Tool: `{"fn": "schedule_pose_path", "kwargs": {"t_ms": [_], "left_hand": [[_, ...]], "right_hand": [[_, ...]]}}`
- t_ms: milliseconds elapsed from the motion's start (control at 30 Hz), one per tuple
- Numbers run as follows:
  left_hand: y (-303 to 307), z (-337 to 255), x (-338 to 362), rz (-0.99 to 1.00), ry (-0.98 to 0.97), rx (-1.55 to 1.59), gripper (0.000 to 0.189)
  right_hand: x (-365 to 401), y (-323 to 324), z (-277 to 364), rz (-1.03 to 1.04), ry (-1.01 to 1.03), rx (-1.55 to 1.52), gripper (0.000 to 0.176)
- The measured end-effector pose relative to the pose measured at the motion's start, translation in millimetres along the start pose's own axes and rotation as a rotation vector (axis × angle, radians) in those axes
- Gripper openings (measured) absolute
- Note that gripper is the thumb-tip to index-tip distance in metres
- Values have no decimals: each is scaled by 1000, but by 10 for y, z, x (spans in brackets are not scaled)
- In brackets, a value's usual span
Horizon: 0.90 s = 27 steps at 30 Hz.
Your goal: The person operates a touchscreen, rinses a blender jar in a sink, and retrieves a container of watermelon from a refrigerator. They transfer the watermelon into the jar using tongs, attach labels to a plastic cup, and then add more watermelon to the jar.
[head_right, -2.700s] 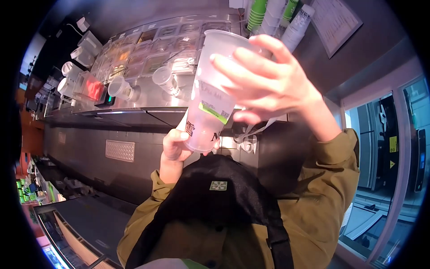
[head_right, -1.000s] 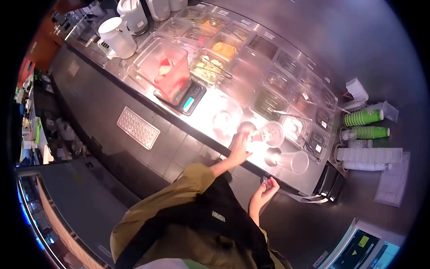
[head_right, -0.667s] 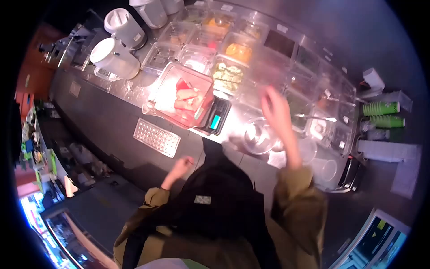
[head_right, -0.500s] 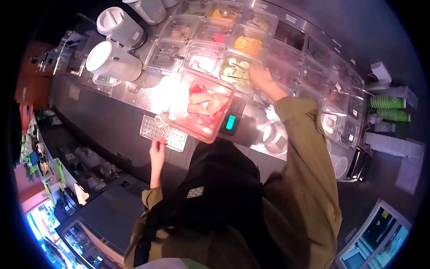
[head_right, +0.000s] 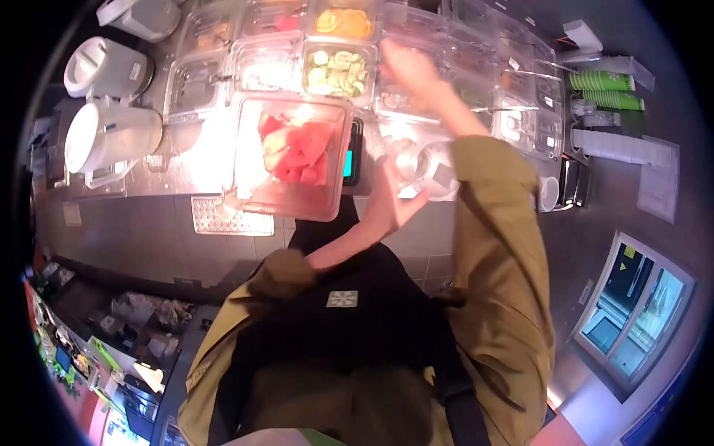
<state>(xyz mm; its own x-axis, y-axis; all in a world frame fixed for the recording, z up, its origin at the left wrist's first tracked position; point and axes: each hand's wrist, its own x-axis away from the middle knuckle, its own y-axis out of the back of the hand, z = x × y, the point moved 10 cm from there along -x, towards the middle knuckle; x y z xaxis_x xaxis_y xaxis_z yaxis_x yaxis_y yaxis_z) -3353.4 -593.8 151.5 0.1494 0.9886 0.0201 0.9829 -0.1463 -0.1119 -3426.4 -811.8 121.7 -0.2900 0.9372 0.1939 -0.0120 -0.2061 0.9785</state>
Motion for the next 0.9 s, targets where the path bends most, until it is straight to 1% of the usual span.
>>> {"fn": "schedule_pose_path", "kwargs": {"t_ms": [33, 67, 100, 133, 167, 200, 233, 300, 367, 467, 500, 567, 600, 633, 700, 733, 767, 800, 833, 867, 900], "left_hand": [[-99, 165, -23, 3, 50, -106, 62], [-185, 404, -37, -2, 96, -207, 62], [-230, 613, -42, -10, 135, -306, 62], [-260, 704, -12, -10, 90, -277, 60], [-269, 776, 36, -12, 43, -252, 58], [-252, 771, 65, -16, -6, -232, 57], [-270, 803, 104, 78, 94, -164, 54], [-202, 723, 322, 272, 294, -26, 47], [44, 617, 583, 308, 364, -109, 43], [493, 574, 947, 203, 445, -228, 43], [679, 429, 1030, 152, 472, -242, 43], [1030, 253, 1249, 31, 535, -233, 43], [1187, 272, 1413, -99, 540, -75, 44], [1345, 301, 1588, -225, 539, 86, 45], [1754, 54, 1821, -296, 608, -11, 47], [2013, -118, 1922, -398, 533, -29, 46], [2250, -296, 2021, -495, 456, -47, 45], [2470, -456, 2101, -581, 471, -94, 43], [2679, -585, 2169, -664, 485, -141, 41], [2825, -682, 2152, -677, 405, -152, 40], [2971, -784, 2116, -693, 328, -165, 40]], "right_hand": [[181, 399, -34, -141, -10, -26, 37], [382, 918, 44, -250, 34, -91, 34], [647, 1488, 170, -425, 149, -285, 30], [863, 1921, 272, -439, 136, -384, 33], [1053, 2230, 414, -435, 179, -568, 33], [1191, 2491, 757, -288, 252, -437, 36], [1285, 2577, 1059, -142, 324, -303, 39], [1358, 2379, 1699, -61, 586, -149, 37], [1321, 2176, 1996, -29, 719, -251, 25], [1144, 1732, 2357, 21, 923, -391, 12], [1086, 1567, 2453, 41, 988, -439, 11], [924, 1199, 2520, 23, 1057, -455, 14], [800, 979, 2462, -15, 1061, -422, 14], [799, 925, 2454, -31, 1063, -336, 13], [834, 938, 2473, -48, 1065, -109, 13], [868, 1024, 2476, -54, 1058, 32, 14], [953, 1204, 2449, -105, 1095, 39, 17], [1045, 1401, 2398, -157, 1130, 48, 21], [1009, 1548, 2290, -85, 1016, -10, 30], [1023, 1703, 2271, -66, 895, 125, 28], [1053, 1910, 2298, 115, 753, 125, 27]]}}
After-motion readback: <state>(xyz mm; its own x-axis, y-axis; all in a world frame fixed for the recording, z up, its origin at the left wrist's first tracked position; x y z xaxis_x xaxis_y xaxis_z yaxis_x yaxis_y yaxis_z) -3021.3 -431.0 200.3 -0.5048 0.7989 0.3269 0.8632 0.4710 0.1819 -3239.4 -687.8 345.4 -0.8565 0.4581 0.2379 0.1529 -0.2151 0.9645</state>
